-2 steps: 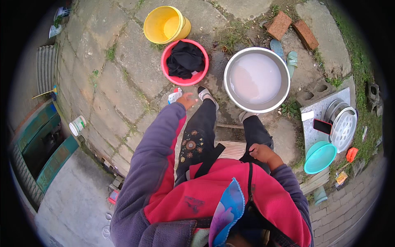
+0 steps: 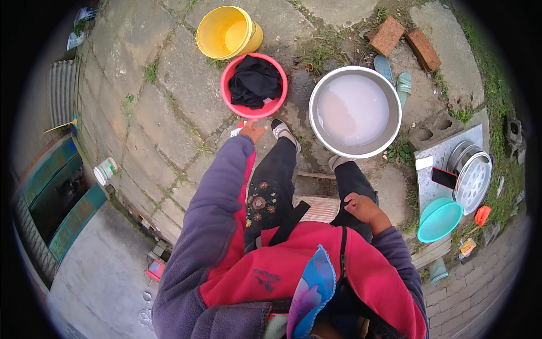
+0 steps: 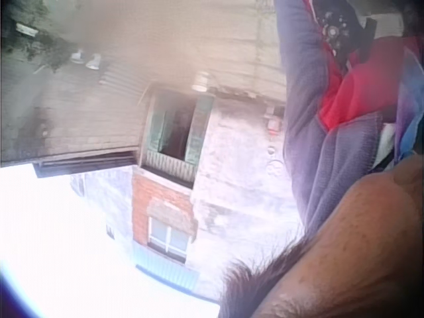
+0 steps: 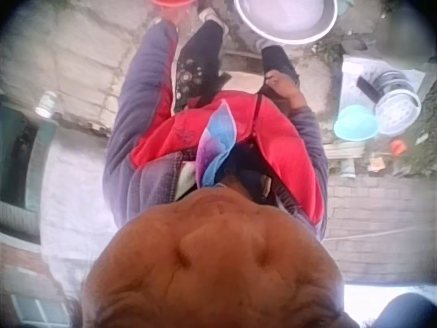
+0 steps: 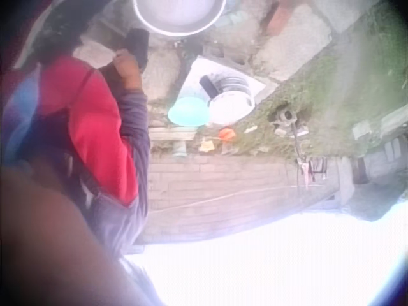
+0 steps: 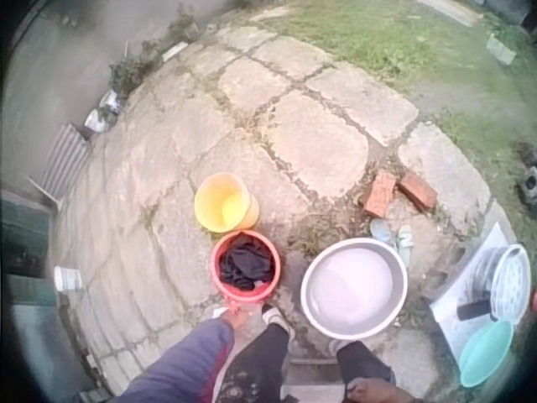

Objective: The person washes several pieces of clothing by hand in a metal basin filled with soapy water, then rinses them under a tap and hangs them on a clothesline. The person handles a purple garment, a red garment, and a black garment, wringing each before hanging.

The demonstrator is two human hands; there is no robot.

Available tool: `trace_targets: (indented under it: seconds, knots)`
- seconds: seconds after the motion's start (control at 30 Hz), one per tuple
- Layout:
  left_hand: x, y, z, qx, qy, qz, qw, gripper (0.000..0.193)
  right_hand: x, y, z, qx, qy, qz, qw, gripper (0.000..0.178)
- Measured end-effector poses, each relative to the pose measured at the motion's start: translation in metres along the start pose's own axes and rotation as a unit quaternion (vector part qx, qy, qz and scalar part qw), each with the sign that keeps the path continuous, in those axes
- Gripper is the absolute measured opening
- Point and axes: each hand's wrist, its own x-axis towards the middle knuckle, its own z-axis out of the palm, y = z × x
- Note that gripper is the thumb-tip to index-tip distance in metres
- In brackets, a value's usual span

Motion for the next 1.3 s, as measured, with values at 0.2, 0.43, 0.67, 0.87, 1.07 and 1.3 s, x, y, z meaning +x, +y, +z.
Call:
trace_targets:
  seconds: [0.2,0.43,0.67,0.87,1.07,1.3]
  knots:
    - [0.138,-0.030,0.032,-0.153,0.182,-0.062,0.969,0.122,0.076,-0.045,-0.046,0.202,0.082,-0.111,0.970,0.027]
    - [0.261,-0.043,0.047,-0.195,0.281,-0.192,0.920,0.142,0.142,-0.049,-0.059,0.282,0.083,-0.162,0.942,0.029]
    - [0.365,-0.100,0.052,-0.208,0.235,-0.109,0.943,0.104,0.195,-0.042,-0.081,0.215,0.110,-0.205,0.949,0.025]
    - [0.339,-0.091,0.033,-0.394,0.246,-0.084,0.881,0.059,0.216,-0.039,-0.076,0.176,0.144,-0.278,0.933,0.020]
    - [0.261,-0.047,-0.015,-0.507,0.214,0.058,0.833,0.047,0.204,-0.018,-0.050,0.176,0.181,-0.339,0.906,0.017]
    - [0.108,0.021,-0.081,-0.624,0.154,0.205,0.738,0.034,0.165,0.001,-0.015,0.026,0.172,-0.374,0.911,0.022]
